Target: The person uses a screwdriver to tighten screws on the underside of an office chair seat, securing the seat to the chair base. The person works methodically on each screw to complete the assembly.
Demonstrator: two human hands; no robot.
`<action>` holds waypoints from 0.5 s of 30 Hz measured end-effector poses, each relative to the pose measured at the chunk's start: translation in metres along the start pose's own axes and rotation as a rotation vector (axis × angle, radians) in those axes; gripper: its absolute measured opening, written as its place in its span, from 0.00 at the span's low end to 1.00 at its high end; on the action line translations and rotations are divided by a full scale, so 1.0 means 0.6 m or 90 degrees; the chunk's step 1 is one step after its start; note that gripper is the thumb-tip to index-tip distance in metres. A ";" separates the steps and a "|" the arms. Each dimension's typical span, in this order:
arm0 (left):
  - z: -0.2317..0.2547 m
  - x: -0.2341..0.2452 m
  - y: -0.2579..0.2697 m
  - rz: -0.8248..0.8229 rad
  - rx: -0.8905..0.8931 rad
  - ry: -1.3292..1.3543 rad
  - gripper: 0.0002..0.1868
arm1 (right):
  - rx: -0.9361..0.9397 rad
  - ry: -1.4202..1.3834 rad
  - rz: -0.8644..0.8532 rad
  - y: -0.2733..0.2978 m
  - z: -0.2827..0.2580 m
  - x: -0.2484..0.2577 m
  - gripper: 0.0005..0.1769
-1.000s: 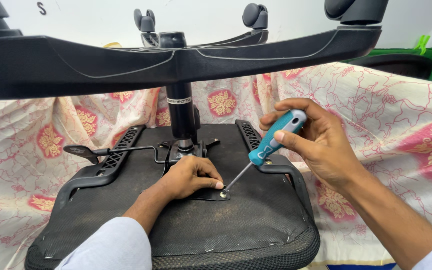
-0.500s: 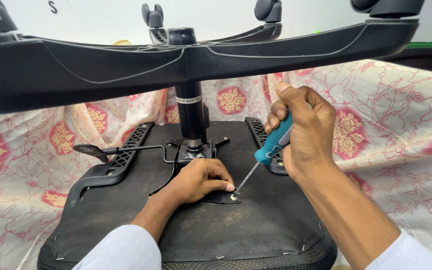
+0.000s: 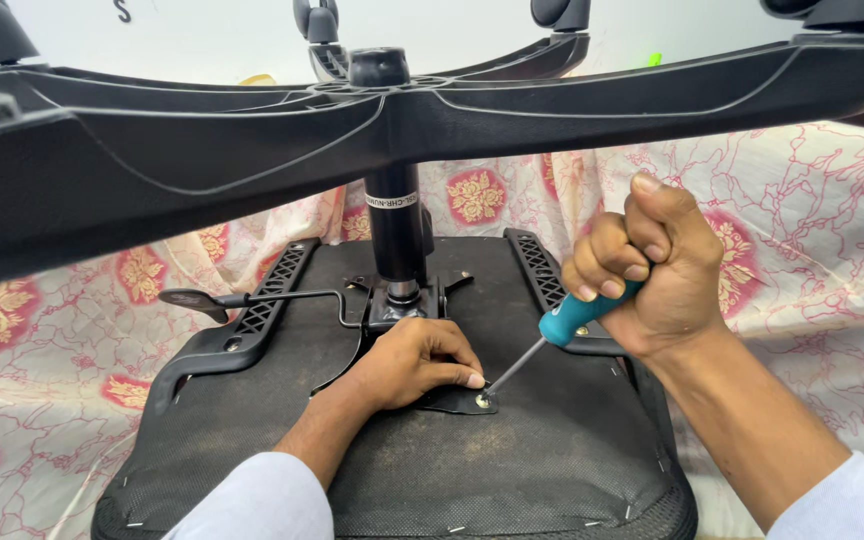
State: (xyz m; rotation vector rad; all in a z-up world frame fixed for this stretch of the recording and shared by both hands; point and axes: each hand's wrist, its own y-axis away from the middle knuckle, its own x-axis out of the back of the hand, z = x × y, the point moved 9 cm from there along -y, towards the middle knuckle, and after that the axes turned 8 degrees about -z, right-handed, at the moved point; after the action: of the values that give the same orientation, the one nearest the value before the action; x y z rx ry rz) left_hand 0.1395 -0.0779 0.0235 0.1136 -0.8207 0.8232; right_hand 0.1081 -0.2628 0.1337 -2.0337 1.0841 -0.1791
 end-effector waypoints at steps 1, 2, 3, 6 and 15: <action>0.001 0.000 -0.001 -0.001 -0.011 -0.009 0.09 | -0.001 -0.002 0.007 0.004 -0.002 0.000 0.30; 0.001 0.001 0.000 -0.001 -0.023 -0.017 0.09 | -0.002 -0.004 0.015 0.006 -0.003 -0.002 0.30; 0.002 0.003 -0.002 -0.002 -0.034 -0.027 0.09 | -0.001 -0.007 0.023 0.008 -0.007 -0.003 0.30; -0.009 0.005 -0.008 0.001 -0.018 -0.022 0.09 | -0.030 0.024 0.043 0.006 -0.001 -0.017 0.20; 0.000 0.009 0.001 0.022 0.009 -0.049 0.10 | 0.072 0.387 0.219 -0.027 -0.034 -0.070 0.17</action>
State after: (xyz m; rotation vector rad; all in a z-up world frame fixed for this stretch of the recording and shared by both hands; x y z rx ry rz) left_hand 0.1412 -0.0744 0.0272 0.1453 -0.8907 0.8611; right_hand 0.0827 -0.2382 0.1684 -1.6913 1.7314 -0.6930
